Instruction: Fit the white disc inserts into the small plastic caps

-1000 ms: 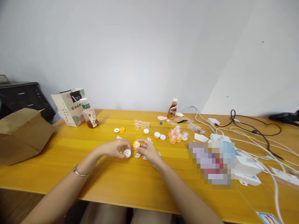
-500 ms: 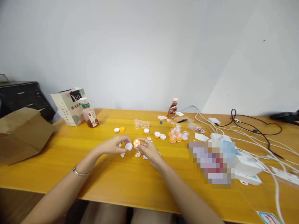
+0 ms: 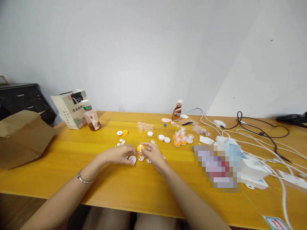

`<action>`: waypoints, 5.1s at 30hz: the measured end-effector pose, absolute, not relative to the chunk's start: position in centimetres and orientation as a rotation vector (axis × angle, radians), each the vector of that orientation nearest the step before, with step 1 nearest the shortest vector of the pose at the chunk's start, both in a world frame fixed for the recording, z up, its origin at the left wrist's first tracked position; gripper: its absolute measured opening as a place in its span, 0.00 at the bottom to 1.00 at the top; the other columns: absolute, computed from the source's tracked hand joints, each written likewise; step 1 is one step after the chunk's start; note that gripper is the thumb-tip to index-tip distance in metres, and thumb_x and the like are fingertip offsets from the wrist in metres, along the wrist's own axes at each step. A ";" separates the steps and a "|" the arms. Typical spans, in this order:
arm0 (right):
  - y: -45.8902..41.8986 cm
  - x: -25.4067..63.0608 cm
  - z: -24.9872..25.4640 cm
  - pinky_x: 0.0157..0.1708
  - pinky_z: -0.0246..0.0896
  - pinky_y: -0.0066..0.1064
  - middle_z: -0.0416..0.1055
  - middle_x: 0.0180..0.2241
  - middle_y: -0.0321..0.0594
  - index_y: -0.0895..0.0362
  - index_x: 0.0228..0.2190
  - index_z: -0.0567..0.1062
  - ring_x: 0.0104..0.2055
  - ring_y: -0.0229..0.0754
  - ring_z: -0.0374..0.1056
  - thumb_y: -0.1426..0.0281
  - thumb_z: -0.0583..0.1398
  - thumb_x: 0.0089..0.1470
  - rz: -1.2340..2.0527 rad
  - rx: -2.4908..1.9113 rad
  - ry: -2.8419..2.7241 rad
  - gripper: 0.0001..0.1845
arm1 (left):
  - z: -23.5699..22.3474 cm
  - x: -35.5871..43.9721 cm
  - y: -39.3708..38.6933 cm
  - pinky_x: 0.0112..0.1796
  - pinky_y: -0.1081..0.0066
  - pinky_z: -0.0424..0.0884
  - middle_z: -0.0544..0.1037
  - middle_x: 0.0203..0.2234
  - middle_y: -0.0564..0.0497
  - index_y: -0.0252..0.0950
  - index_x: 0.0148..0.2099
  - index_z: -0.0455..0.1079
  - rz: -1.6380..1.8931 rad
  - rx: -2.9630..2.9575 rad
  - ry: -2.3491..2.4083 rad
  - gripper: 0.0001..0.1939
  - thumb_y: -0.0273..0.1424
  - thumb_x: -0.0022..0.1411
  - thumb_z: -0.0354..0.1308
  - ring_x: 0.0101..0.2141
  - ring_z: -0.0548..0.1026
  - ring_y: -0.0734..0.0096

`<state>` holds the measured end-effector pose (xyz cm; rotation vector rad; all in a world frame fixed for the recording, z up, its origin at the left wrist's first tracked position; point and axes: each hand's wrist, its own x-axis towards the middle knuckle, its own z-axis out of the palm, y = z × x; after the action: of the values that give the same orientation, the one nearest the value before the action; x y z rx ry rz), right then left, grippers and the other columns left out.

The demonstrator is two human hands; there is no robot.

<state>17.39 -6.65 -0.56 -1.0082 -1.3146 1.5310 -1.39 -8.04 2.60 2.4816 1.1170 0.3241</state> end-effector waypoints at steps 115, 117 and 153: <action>-3.1 21.3 -1.2 0.29 0.57 0.25 0.67 0.26 0.35 0.57 0.35 0.67 0.27 0.35 0.63 0.70 0.54 0.48 0.697 -1.442 -1.975 0.10 | -0.2 -0.8 -5.6 0.43 0.71 0.61 0.71 0.39 0.48 0.39 0.47 0.66 0.570 2.724 1.064 0.14 0.29 0.60 0.46 0.41 0.68 0.68; -3.2 21.3 -1.0 0.30 0.58 0.26 0.67 0.28 0.36 0.57 0.36 0.67 0.29 0.35 0.64 0.70 0.54 0.48 0.725 -1.416 -1.957 0.10 | -0.3 -0.6 -5.6 0.43 0.70 0.61 0.71 0.38 0.48 0.39 0.45 0.67 0.560 2.726 1.074 0.13 0.29 0.59 0.47 0.41 0.68 0.67; -3.8 21.2 -0.3 0.21 0.57 0.24 0.66 0.22 0.32 0.57 0.27 0.68 0.19 0.32 0.61 0.72 0.55 0.44 0.839 -1.367 -1.832 0.04 | -1.1 -0.7 -4.5 0.37 0.71 0.62 0.73 0.30 0.48 0.35 0.33 0.69 0.744 2.597 1.315 0.07 0.29 0.56 0.50 0.34 0.69 0.69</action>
<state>21.19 -3.78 -0.31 -1.3670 -1.8320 0.8390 -0.67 -4.52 -1.13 2.5972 1.3147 0.7435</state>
